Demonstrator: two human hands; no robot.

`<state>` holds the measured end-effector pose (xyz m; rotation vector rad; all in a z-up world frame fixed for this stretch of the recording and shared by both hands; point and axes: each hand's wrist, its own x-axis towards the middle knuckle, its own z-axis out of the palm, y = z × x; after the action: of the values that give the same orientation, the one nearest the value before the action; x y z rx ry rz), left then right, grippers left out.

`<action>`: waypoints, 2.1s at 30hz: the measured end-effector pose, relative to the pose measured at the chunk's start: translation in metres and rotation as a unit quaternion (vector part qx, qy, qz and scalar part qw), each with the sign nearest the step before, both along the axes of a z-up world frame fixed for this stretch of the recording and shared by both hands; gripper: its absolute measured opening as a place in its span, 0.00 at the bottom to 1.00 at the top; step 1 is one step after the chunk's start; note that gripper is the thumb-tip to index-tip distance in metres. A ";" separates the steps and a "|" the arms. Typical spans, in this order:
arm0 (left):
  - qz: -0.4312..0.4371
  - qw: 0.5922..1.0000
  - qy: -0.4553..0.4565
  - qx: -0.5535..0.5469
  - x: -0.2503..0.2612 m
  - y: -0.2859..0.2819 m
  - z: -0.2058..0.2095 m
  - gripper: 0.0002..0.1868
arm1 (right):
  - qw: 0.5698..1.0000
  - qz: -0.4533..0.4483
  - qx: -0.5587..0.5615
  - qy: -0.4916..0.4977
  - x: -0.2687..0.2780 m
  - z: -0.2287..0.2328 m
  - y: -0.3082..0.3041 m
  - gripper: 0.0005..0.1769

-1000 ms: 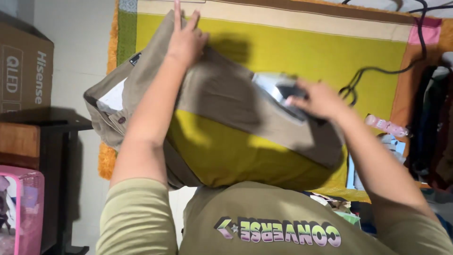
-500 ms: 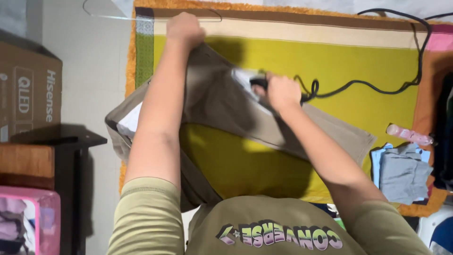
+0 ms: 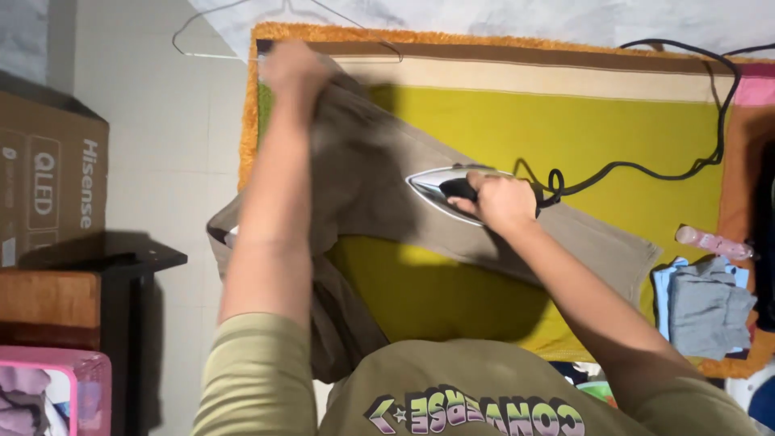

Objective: The recorder is ironing a pair of pants on a padded surface.

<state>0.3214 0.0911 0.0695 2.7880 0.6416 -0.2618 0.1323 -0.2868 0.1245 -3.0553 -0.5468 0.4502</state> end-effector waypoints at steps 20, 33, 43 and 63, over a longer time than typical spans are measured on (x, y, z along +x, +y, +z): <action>-0.127 0.926 -0.215 -0.284 -0.265 -0.157 -0.058 0.27 | 0.995 -0.035 0.051 -0.076 0.057 -0.012 0.062 0.28; 0.189 0.872 -0.152 -0.426 -0.344 -0.175 -0.043 0.18 | 0.998 0.046 0.032 -0.017 0.062 -0.007 0.066 0.29; 0.521 0.440 -0.401 -0.611 -0.301 -0.181 -0.078 0.15 | 0.998 0.058 -0.001 0.014 -0.038 0.000 -0.129 0.32; 0.600 0.634 -0.306 -0.381 -0.312 -0.124 -0.142 0.19 | 0.967 0.149 0.182 0.095 -0.054 0.001 -0.020 0.21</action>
<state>0.0098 -0.0333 -0.0729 1.0627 1.5037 0.5475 0.0787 -0.3070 0.1254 -2.5568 -0.9631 0.5668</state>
